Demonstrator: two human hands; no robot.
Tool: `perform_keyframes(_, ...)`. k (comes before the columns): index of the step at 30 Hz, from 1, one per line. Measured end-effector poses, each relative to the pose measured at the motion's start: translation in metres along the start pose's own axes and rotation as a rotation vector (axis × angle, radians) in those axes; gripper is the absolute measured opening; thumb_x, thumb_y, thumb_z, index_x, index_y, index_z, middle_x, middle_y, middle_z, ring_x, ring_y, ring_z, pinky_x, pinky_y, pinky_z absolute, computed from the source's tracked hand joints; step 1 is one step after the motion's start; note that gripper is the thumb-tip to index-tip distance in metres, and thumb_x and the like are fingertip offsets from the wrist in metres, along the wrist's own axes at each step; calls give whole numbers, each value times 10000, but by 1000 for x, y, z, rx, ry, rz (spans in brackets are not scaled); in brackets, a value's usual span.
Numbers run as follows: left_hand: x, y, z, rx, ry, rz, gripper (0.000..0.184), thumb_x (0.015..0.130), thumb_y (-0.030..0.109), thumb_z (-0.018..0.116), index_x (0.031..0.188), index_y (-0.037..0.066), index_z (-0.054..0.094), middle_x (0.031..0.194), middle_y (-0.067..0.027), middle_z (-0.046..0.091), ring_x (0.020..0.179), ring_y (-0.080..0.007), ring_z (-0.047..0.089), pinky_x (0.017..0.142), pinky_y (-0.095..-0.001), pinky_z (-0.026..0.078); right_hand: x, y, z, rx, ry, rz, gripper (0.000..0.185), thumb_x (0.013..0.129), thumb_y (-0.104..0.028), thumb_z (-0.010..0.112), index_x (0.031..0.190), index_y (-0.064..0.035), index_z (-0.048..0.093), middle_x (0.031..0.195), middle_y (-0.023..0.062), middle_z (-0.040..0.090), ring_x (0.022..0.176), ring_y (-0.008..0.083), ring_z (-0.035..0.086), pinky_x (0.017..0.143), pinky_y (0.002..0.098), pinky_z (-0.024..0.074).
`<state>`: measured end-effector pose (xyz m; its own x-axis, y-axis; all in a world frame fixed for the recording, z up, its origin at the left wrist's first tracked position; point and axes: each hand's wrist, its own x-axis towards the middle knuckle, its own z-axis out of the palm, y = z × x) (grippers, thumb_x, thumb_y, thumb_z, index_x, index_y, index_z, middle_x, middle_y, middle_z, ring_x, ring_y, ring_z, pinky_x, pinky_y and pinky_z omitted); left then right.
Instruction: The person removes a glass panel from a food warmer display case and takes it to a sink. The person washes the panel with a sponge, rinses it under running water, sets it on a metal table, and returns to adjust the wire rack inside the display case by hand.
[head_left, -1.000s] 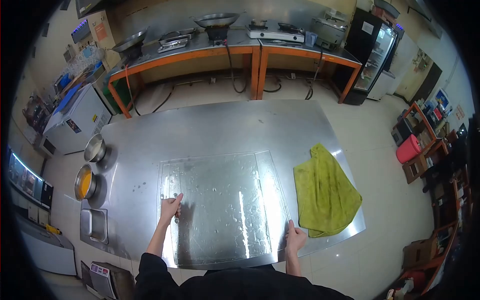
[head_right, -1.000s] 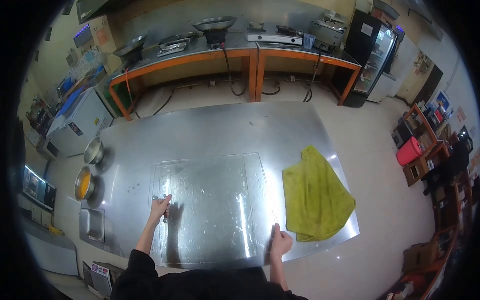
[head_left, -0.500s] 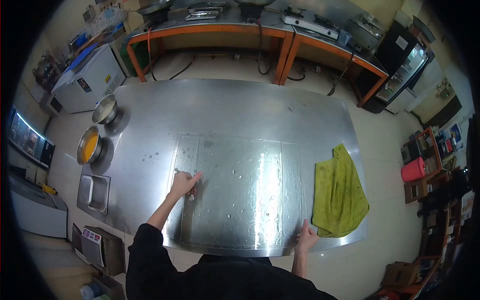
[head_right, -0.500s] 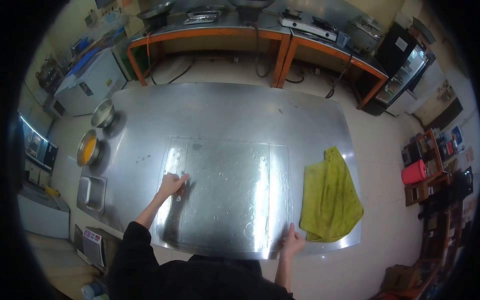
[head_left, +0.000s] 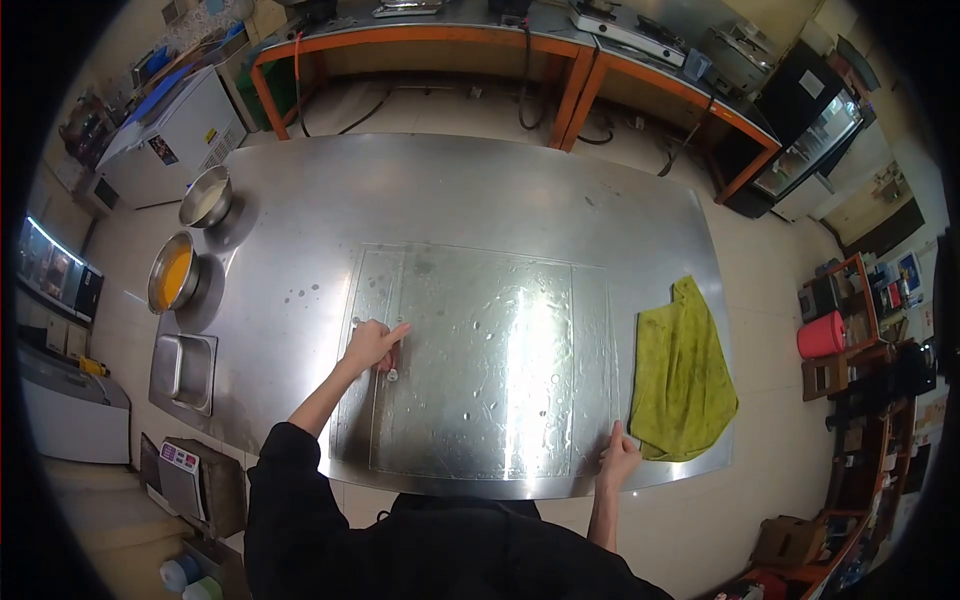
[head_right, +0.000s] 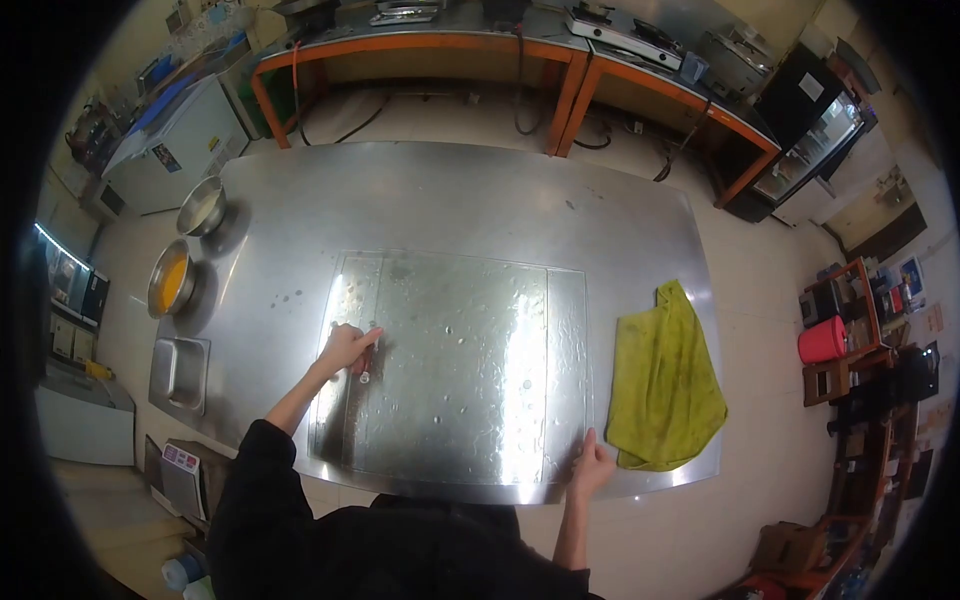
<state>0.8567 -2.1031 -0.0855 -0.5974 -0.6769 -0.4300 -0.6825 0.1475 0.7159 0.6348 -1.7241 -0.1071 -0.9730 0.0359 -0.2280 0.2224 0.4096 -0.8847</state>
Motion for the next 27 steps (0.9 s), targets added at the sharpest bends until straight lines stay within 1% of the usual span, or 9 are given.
perform_keyframes(1, 1, -1, 0, -16, -5, -6, 625, 800, 504, 482, 495, -37, 554, 451, -111, 550, 379, -154, 557, 370, -240, 457, 0, 1, 0, -17, -9, -18, 428, 796, -356, 581, 564, -4, 508, 426, -18, 380, 347, 54, 326, 327, 209, 201)
perform_keyframes(4, 3, -5, 0, -71, -28, -13, 587, 800, 474, 507, 508, -34, 550, 454, -113, 548, 380, -149, 553, 359, -234, 446, 6, 13, -4, -152, -63, -88, 383, 826, -313, 530, 677, 38, 571, 487, 66, 502, 400, 130, 453, 385, 267, 327)
perform_keyframes(7, -1, -8, 0, -148, -46, -12, 547, 803, 447, 521, 532, -28, 544, 463, -112, 548, 379, -141, 547, 348, -227, 433, 4, 5, -6, -443, -17, -433, 298, 847, -274, 481, 784, 6, 560, 573, 155, 561, 501, 275, 546, 460, 353, 385)
perform_keyframes(10, -4, -7, 0, -225, -59, -3, 506, 810, 427, 522, 567, -16, 532, 474, -109, 547, 378, -137, 539, 339, -226, 419, 5, -12, -14, -663, -185, -357, 282, 862, -279, 422, 825, -22, 531, 673, 237, 562, 650, 402, 546, 559, 446, 407)
perform_keyframes(13, 0, -10, -1, -222, -79, -8, 475, 820, 418, 511, 595, -1, 518, 481, -104, 547, 378, -134, 534, 337, -224, 411, 28, 3, -15, -812, -299, -437, 331, 873, -308, 378, 801, -19, 522, 720, 259, 557, 700, 434, 527, 606, 486, 410)
perform_keyframes(19, -4, -3, 1, -221, -73, -49, 457, 828, 421, 493, 605, 23, 498, 488, -98, 549, 384, -131, 530, 339, -217, 401, 42, -13, -18, -1084, -498, -443, 389, 885, -333, 304, 848, -34, 551, 733, 235, 580, 707, 416, 552, 640, 476, 436)
perform_keyframes(22, -3, -7, 2, -232, -76, -46, 462, 830, 431, 485, 609, 26, 493, 489, -96, 548, 385, -134, 531, 338, -217, 400, 49, -21, -16, -1161, -649, -322, 346, 881, -274, 296, 880, -45, 556, 754, 209, 593, 708, 369, 578, 637, 443, 456)
perform_keyframes(25, 1, -12, 4, -259, -69, -62, 466, 834, 441, 471, 613, 31, 484, 483, -94, 543, 387, -139, 534, 337, -218, 402, 43, -53, -15, -1262, -857, -325, 281, 858, -184, 315, 918, -51, 555, 750, 179, 600, 702, 323, 594, 625, 412, 469)
perform_keyframes(27, 3, -13, 2, -259, -67, -76, 469, 836, 448, 463, 616, 34, 477, 480, -94, 539, 388, -144, 535, 337, -220, 405, 45, -51, -14, -1277, -857, -377, 261, 832, -135, 326, 932, -54, 552, 746, 163, 604, 697, 302, 600, 617, 402, 474)
